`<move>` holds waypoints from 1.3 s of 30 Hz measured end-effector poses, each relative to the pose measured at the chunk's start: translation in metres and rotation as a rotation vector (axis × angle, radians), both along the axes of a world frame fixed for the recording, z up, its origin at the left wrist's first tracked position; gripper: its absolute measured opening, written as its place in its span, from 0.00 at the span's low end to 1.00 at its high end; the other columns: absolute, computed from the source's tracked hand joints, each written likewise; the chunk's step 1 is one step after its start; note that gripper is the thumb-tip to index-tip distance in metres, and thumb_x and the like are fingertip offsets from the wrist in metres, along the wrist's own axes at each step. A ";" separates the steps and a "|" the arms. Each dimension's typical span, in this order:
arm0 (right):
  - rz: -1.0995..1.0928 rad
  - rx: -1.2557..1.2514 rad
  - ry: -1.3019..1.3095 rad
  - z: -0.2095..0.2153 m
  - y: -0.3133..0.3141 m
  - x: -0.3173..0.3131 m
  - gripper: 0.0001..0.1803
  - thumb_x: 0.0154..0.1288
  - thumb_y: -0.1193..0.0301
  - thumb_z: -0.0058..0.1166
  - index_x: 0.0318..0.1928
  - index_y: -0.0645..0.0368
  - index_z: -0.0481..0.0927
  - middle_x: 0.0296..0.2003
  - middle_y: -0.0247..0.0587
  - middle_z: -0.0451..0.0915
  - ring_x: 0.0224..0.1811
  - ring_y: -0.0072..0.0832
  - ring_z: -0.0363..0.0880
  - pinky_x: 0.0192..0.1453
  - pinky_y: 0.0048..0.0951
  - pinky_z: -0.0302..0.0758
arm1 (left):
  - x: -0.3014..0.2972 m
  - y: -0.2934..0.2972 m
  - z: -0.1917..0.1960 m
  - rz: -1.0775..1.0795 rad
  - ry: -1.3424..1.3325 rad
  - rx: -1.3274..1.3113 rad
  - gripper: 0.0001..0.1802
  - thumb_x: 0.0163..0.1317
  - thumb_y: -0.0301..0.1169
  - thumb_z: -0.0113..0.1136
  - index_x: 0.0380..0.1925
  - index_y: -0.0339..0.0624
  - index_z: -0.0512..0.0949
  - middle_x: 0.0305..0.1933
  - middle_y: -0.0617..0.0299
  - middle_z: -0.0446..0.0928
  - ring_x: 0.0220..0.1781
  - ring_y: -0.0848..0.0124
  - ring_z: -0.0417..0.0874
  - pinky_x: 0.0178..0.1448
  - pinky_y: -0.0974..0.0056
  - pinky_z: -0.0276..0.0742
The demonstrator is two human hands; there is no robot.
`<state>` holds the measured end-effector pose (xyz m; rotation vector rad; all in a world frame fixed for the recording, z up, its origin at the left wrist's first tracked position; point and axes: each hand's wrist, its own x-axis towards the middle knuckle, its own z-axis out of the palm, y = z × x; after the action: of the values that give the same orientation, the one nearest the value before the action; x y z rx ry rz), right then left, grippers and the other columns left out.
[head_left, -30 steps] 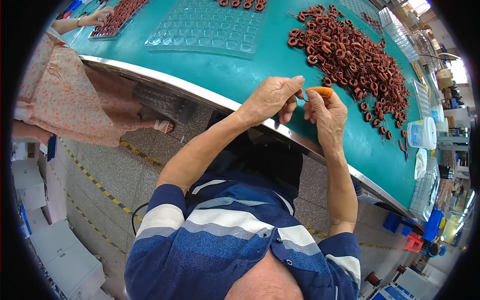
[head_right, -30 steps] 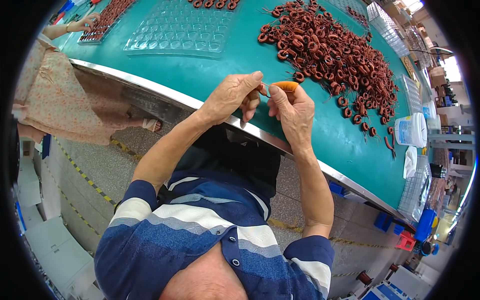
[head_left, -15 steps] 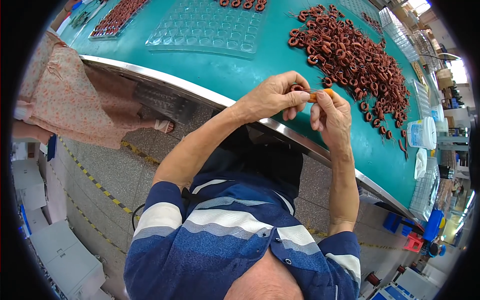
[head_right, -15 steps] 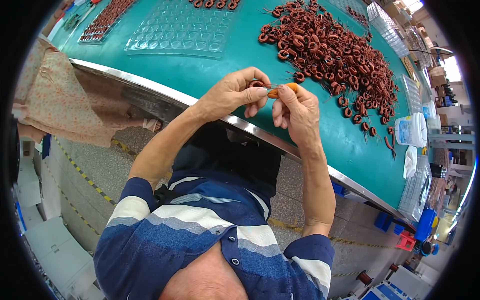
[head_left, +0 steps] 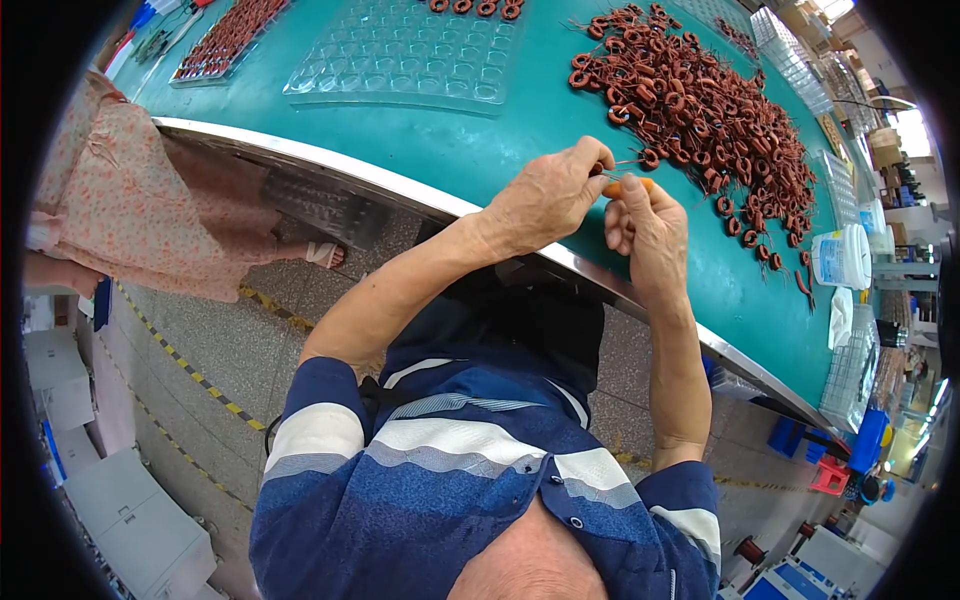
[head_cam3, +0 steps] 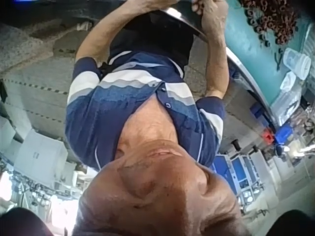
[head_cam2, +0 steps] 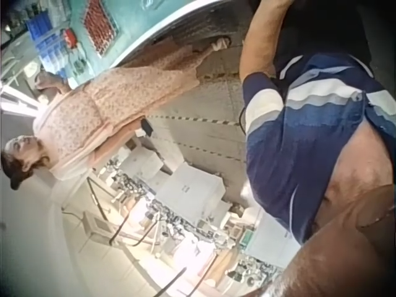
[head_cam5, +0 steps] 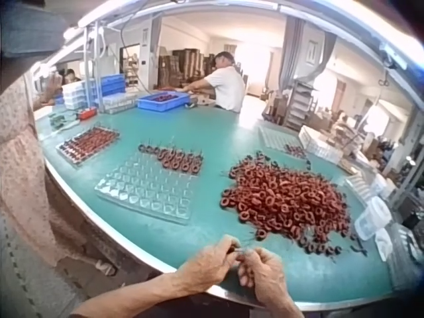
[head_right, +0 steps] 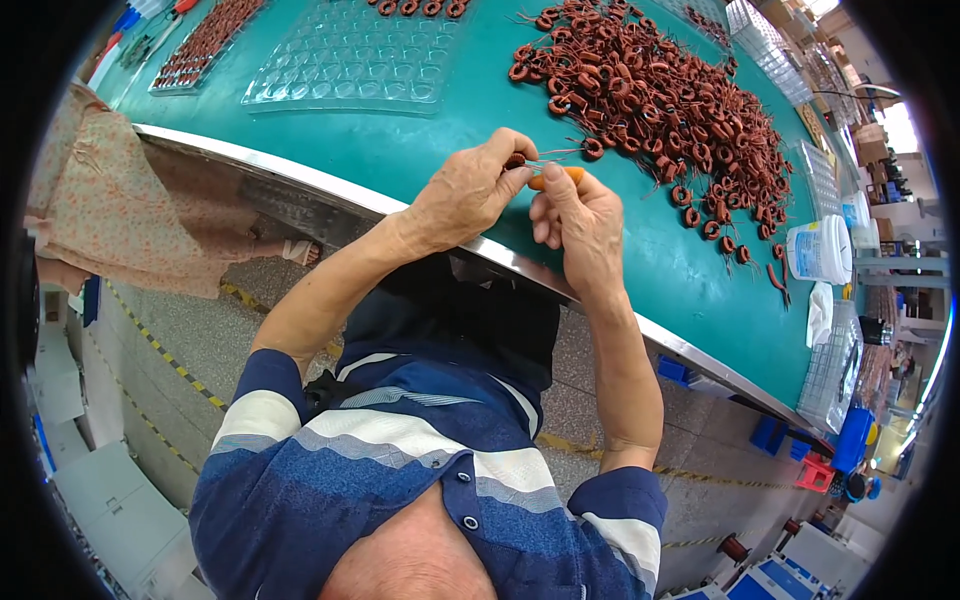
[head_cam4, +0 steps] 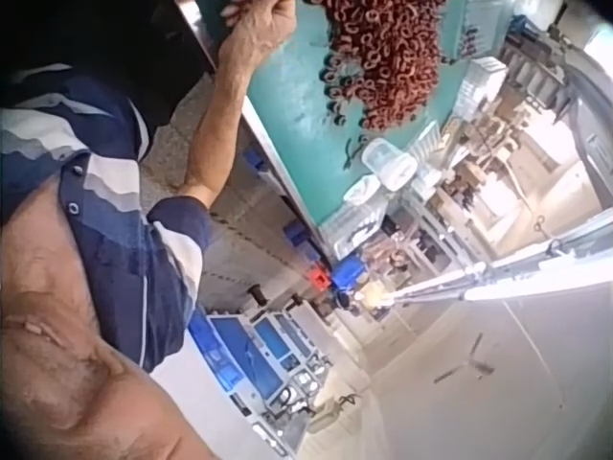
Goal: The recorder is using a small tool to manipulate and arrange wires on electronic coils at a factory workbench.
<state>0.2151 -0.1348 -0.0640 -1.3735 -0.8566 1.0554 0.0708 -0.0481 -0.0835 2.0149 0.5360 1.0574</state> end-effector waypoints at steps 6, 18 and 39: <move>0.079 -0.083 0.329 0.000 0.004 0.013 0.13 0.68 0.64 0.56 0.34 0.62 0.79 0.19 0.30 0.74 0.16 0.15 0.67 0.18 0.15 0.60 | -0.015 0.014 0.018 -0.337 0.235 0.061 0.14 0.64 0.31 0.56 0.47 0.39 0.71 0.35 0.52 0.74 0.38 0.56 0.77 0.43 0.57 0.73; -0.185 0.161 -0.303 0.021 0.000 -0.014 0.09 0.63 0.71 0.59 0.29 0.65 0.79 0.16 0.31 0.74 0.16 0.12 0.67 0.18 0.16 0.60 | -0.015 0.003 0.024 -0.238 0.156 0.072 0.17 0.59 0.31 0.65 0.45 0.36 0.71 0.34 0.58 0.75 0.34 0.65 0.79 0.40 0.62 0.75; -0.035 0.063 -0.055 0.006 0.009 -0.020 0.13 0.63 0.66 0.61 0.36 0.65 0.78 0.20 0.31 0.75 0.18 0.13 0.68 0.21 0.15 0.63 | -0.018 -0.013 -0.003 -0.319 -0.306 -0.805 0.12 0.72 0.32 0.47 0.47 0.33 0.70 0.28 0.64 0.71 0.25 0.79 0.70 0.29 0.73 0.69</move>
<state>0.1956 -0.1257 -0.0583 -1.3657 -0.8955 0.9598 0.0527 -0.0614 -0.0863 1.1561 0.3731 0.7596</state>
